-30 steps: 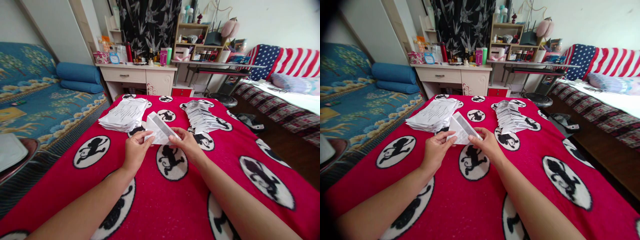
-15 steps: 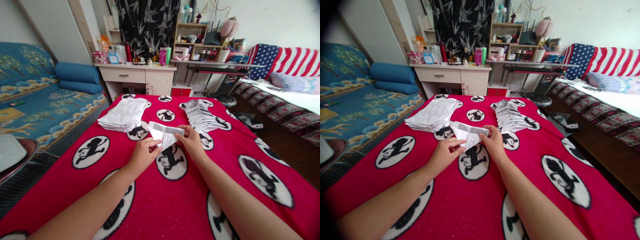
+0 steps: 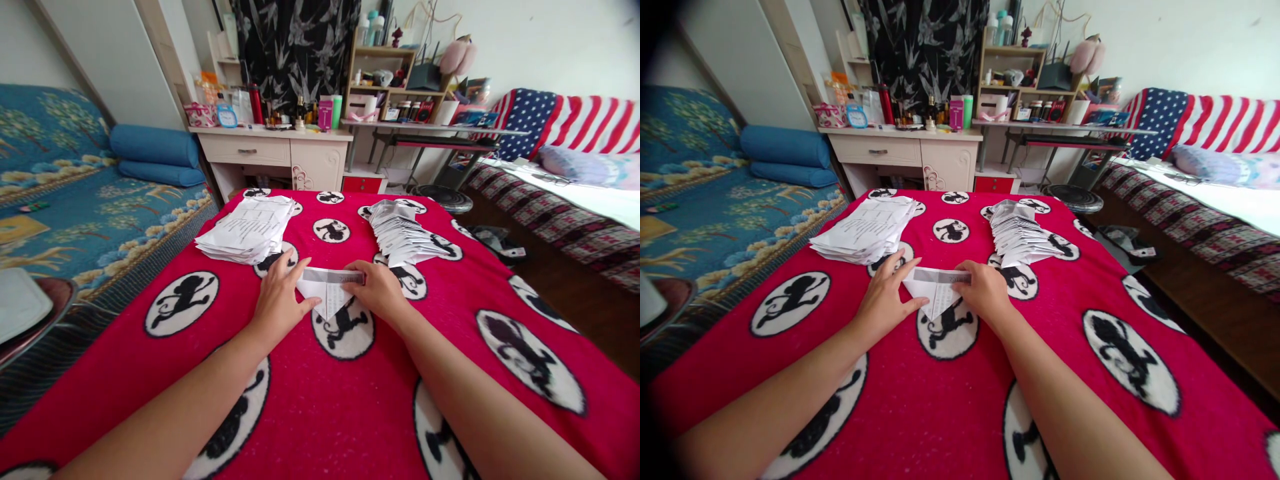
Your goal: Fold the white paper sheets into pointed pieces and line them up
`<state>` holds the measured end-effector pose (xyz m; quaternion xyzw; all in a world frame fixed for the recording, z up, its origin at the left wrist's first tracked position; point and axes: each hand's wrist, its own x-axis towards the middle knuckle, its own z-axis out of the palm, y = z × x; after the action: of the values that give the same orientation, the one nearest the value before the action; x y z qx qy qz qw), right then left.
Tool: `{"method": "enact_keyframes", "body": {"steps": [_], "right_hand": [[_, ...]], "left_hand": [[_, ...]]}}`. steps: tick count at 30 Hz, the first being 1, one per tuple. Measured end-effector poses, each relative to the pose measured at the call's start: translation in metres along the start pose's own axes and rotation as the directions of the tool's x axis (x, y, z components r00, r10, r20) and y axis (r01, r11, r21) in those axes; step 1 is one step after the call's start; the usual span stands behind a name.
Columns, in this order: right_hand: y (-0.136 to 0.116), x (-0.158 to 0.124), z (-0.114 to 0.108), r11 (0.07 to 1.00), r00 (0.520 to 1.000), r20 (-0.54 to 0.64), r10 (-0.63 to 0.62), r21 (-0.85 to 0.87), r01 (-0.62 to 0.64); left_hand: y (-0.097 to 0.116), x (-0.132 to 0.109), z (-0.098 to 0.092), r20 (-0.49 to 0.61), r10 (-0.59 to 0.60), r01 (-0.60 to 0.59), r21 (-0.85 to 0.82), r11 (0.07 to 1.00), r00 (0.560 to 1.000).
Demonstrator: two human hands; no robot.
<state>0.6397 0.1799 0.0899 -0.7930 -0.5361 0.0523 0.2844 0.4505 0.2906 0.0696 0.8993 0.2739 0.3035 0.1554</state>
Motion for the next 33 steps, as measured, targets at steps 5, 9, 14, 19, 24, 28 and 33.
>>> {"method": "enact_keyframes", "body": {"steps": [5,9,14,19,24,28,33], "right_hand": [[0.001,-0.001,0.005,0.975,0.972,-0.084,-0.218,-0.056,0.214],[-0.001,0.0,0.005,0.952,0.944,-0.123,-0.307,-0.052,0.303],[-0.006,-0.002,0.001,0.938,0.936,-0.102,-0.337,-0.119,0.325],[-0.006,-0.003,0.004,0.92,0.924,-0.085,-0.372,-0.162,0.356],[-0.014,-0.007,0.0,0.894,0.909,-0.014,-0.416,-0.188,0.406],[-0.021,-0.01,-0.004,0.909,0.925,0.08,-0.372,-0.168,0.381],[-0.016,-0.007,0.003,0.95,0.966,0.03,-0.257,-0.173,0.258]], "left_hand": [[-0.005,0.006,-0.001,0.156,0.073,-0.078,0.025,0.997,0.985],[-0.002,0.009,-0.005,0.1,0.156,-0.162,0.058,0.985,0.983],[0.006,0.009,-0.011,0.052,0.247,-0.252,0.117,0.961,0.968],[0.007,0.007,-0.012,0.05,0.283,-0.287,0.138,0.948,0.958],[0.007,0.006,-0.013,0.109,0.32,-0.334,0.145,0.931,0.941],[0.006,0.006,-0.009,0.168,0.349,-0.368,0.098,0.925,0.922],[0.004,0.006,-0.004,0.172,0.317,-0.326,0.029,0.945,0.933]]}}
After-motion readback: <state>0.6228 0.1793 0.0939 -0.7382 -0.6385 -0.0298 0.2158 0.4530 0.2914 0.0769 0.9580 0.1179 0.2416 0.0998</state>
